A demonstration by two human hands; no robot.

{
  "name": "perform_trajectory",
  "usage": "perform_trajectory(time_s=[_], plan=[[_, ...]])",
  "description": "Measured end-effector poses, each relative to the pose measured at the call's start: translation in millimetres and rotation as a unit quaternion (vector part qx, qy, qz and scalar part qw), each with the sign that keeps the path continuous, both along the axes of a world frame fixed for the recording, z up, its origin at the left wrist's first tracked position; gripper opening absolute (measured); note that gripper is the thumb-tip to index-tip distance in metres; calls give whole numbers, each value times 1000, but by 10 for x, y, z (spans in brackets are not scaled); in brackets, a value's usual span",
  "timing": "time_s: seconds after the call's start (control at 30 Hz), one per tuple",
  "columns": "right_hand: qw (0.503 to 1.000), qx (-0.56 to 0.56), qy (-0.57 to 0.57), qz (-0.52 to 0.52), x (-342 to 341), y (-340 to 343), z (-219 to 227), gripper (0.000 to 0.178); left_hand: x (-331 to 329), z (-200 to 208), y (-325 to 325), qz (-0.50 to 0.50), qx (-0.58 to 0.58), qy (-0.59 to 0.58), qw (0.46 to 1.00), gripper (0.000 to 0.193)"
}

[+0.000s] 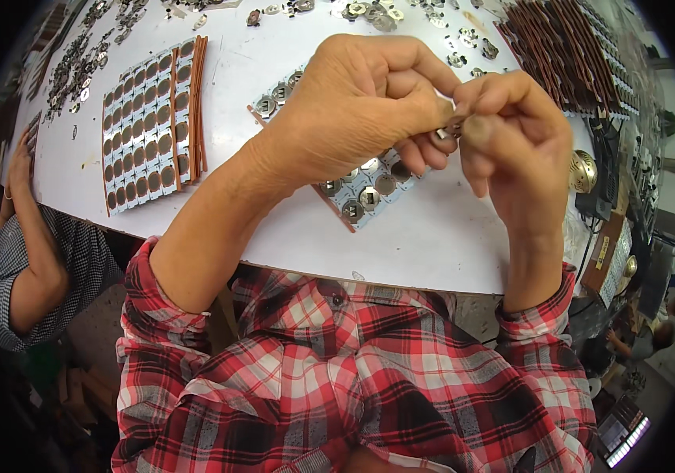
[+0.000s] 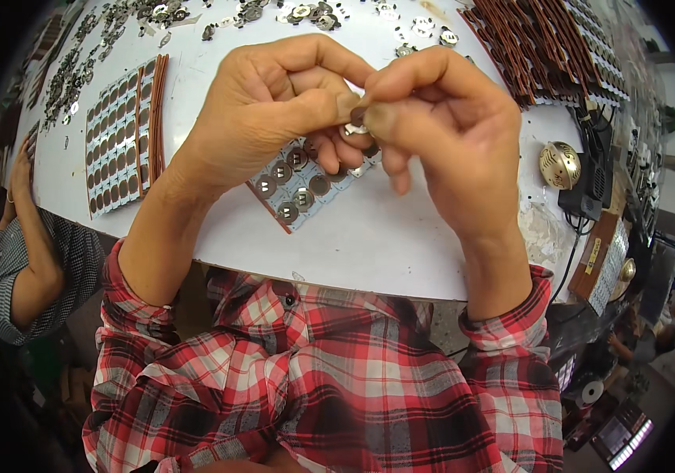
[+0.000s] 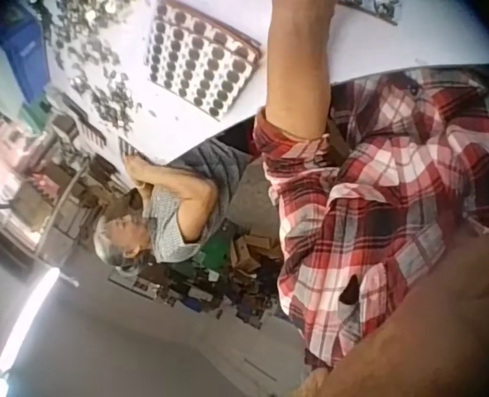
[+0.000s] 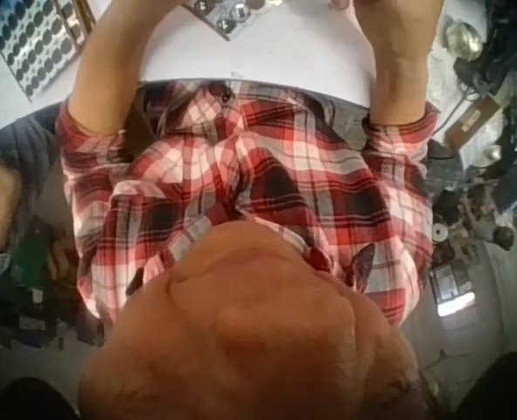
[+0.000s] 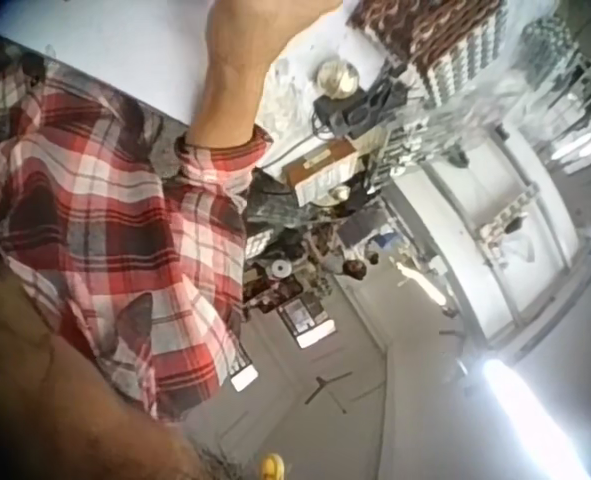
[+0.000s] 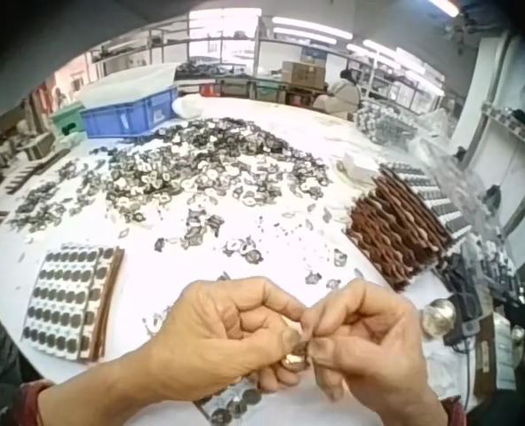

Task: Assembling small metal components into a grid sheet at a workbench.

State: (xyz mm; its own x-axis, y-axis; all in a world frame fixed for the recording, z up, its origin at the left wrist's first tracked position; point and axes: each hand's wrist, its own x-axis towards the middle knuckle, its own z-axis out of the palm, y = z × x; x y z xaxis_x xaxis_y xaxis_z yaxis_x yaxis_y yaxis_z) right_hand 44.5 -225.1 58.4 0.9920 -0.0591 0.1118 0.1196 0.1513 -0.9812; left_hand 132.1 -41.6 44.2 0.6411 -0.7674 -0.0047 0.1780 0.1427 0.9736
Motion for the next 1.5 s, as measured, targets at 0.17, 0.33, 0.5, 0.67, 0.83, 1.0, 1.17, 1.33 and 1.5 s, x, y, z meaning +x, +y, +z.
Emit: perform_trajectory(time_s=[0.17, 0.33, 0.5, 0.67, 0.83, 1.0, 1.17, 1.33, 1.5], plan=[[956, 238, 170, 21, 67, -56, -104, 12, -63, -117, -64, 74, -14, -105, 992, 22], [985, -125, -117, -12, 16, 95, -118, 11, 52, -4, 29, 15, 60, 22, 998, 23], [995, 91, 23, 15, 44, -16, -105, 15, 5, -76, 11, 66, 69, -68, 993, 21], [952, 277, 128, 17, 75, -208, -149, 28, -20, -158, -49, 111, 19, -93, 989, 20], [991, 121, 60, -28, 74, -134, -119, 28, -4, -83, -2, 88, 28, -64, 994, 14], [993, -93, -34, -69, 60, -55, -133, 30, 20, 20, 21, 54, 37, 21, 998, 33], [954, -242, -152, -95, 58, -4, -171, 39, 12, 15, 0, 47, 14, -13, 999, 31], [945, -239, -178, -134, 53, -17, -164, 35, 5, 0, -14, 92, 2, -15, 996, 21], [949, -211, -162, -172, 23, -35, -89, 28, 9, -49, -16, 127, -31, -32, 991, 13]])
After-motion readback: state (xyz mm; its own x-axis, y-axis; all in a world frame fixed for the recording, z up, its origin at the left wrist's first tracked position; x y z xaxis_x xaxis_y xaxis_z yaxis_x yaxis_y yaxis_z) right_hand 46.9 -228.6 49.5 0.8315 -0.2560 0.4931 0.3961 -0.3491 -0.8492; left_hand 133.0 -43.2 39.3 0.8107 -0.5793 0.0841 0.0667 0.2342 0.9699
